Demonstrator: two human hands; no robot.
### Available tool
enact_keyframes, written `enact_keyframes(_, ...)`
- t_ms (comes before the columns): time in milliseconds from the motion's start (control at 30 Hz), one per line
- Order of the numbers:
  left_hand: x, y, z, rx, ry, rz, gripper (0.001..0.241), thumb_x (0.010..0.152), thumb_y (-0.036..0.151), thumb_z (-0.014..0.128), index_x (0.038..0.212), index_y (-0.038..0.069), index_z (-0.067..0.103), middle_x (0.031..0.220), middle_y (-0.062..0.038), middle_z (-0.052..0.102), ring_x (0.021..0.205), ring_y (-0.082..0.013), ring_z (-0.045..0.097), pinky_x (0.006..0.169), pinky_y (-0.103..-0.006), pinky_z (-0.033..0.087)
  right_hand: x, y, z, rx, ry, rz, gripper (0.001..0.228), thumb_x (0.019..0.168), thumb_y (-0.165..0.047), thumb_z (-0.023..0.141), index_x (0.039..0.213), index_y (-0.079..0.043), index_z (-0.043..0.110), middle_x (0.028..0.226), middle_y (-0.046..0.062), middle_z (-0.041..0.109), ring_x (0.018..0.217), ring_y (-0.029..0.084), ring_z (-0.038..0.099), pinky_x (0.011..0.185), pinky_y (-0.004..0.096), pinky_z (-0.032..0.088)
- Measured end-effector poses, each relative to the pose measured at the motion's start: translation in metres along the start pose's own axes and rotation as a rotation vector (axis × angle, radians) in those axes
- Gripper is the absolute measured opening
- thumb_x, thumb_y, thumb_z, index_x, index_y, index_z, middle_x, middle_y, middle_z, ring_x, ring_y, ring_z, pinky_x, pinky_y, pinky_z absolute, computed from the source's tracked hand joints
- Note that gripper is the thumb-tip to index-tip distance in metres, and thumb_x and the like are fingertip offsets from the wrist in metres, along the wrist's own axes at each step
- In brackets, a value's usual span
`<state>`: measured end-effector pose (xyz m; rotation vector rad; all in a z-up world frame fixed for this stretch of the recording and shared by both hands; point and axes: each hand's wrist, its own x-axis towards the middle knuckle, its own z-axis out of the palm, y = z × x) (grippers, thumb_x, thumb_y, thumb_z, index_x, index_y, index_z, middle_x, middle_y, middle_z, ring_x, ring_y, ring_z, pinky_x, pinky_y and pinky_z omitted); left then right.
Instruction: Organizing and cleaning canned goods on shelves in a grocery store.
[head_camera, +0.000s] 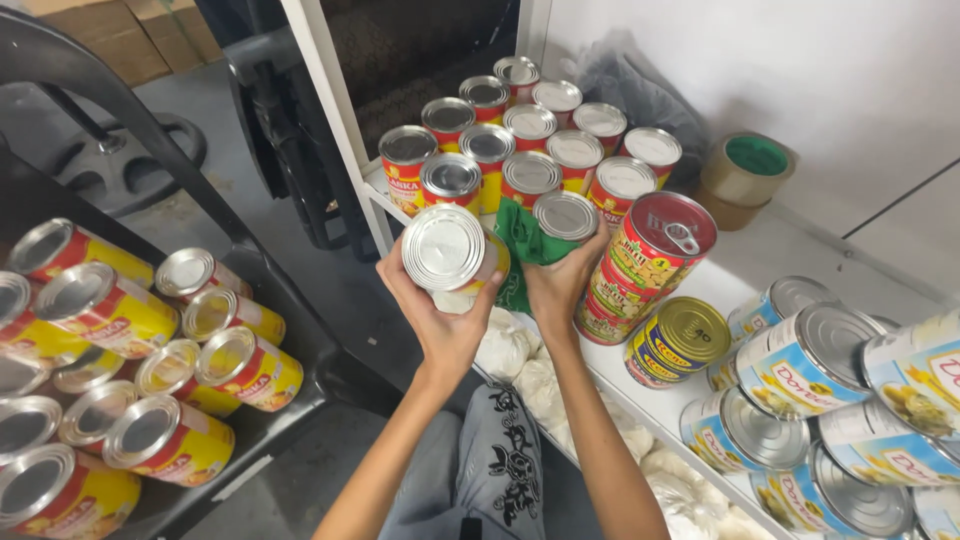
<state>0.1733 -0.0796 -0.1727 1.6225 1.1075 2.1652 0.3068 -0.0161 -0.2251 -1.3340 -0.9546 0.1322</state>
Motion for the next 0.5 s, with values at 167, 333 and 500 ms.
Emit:
enact_keyframes(167,0.003,0.003,-0.011,0.028,-0.006,0.003,0.099,0.069,0.024,0.098,0.144,-0.004,0.040,0.125,-0.022,0.045,0.124,-0.0467,0.049,0.114,-0.0561,0.032,0.000,-0.001,0.001,0.008,-0.029,-0.004,0.108,0.061,-0.025,0.093,0.150,-0.005,0.035,0.141,0.032,0.047,0.138,0.054,0.043,0.119,0.061,0.032)
enact_keyframes(333,-0.002,0.012,-0.060,0.068,-0.008,-0.024,0.099,0.067,0.019,0.099,0.144,-0.004,0.040,0.124,-0.024,0.044,0.123,-0.0439,0.049,0.114,-0.0540,0.032,-0.009,-0.001,-0.003,0.068,-0.055,-0.070,0.106,0.061,-0.010,0.090,0.149,-0.002,0.033,0.142,0.037,0.043,0.139,0.058,0.039,0.118,0.064,0.028)
enact_keyframes(500,0.001,0.022,-0.136,0.152,-0.023,-0.017,0.099,0.071,0.017,0.098,0.147,-0.003,0.038,0.129,-0.022,0.042,0.130,-0.0410,0.046,0.118,-0.0519,0.031,-0.022,0.011,-0.002,0.090,-0.063,-0.174,0.106,0.066,-0.010,0.095,0.151,-0.003,0.033,0.145,0.034,0.042,0.143,0.053,0.039,0.123,0.059,0.027)
